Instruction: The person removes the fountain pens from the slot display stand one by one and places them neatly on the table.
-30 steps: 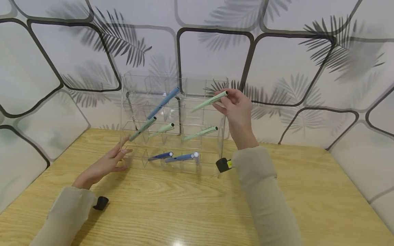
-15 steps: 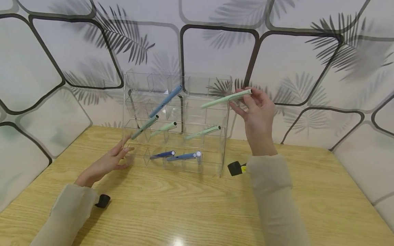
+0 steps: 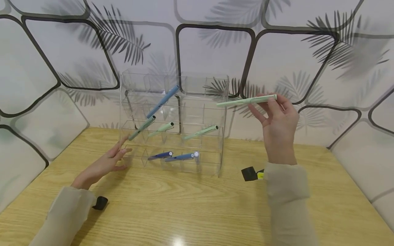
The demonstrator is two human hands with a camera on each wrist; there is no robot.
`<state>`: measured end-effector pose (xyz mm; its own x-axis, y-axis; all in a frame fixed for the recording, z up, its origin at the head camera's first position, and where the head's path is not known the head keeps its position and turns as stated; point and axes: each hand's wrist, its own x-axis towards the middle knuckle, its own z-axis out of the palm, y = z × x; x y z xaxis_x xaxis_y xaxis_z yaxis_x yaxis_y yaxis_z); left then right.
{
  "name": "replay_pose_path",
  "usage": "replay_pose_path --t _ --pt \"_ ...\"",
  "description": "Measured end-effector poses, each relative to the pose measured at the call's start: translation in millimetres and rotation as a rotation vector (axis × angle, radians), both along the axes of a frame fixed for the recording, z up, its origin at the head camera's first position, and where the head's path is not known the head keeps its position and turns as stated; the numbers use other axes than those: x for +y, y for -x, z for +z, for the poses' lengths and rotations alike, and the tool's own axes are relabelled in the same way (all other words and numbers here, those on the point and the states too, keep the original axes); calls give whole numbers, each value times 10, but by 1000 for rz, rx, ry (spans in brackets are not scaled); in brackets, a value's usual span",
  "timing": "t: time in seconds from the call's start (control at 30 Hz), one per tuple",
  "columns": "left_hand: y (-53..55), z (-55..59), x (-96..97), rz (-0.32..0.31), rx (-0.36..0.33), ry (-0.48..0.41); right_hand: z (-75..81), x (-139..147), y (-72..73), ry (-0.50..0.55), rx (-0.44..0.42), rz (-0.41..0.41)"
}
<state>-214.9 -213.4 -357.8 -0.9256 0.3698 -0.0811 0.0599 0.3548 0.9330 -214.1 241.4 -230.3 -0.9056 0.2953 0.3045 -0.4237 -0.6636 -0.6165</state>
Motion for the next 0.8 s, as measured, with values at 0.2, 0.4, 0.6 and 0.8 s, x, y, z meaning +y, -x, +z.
replay_pose_path --t 0.2,0.4,0.6,0.8 --pt "-3 -7 -20 -1 1 3 -85 129 -14 37 -35 12" --pt "3 -17 1 -1 -11 0 -192 211 -65 -3 -37 11" --pt "-4 -8 5 -3 -2 13 -284 300 -139 -79 -13 -2" --pt "0 1 -3 -5 -4 5 -357 408 -197 -104 -25 -46"
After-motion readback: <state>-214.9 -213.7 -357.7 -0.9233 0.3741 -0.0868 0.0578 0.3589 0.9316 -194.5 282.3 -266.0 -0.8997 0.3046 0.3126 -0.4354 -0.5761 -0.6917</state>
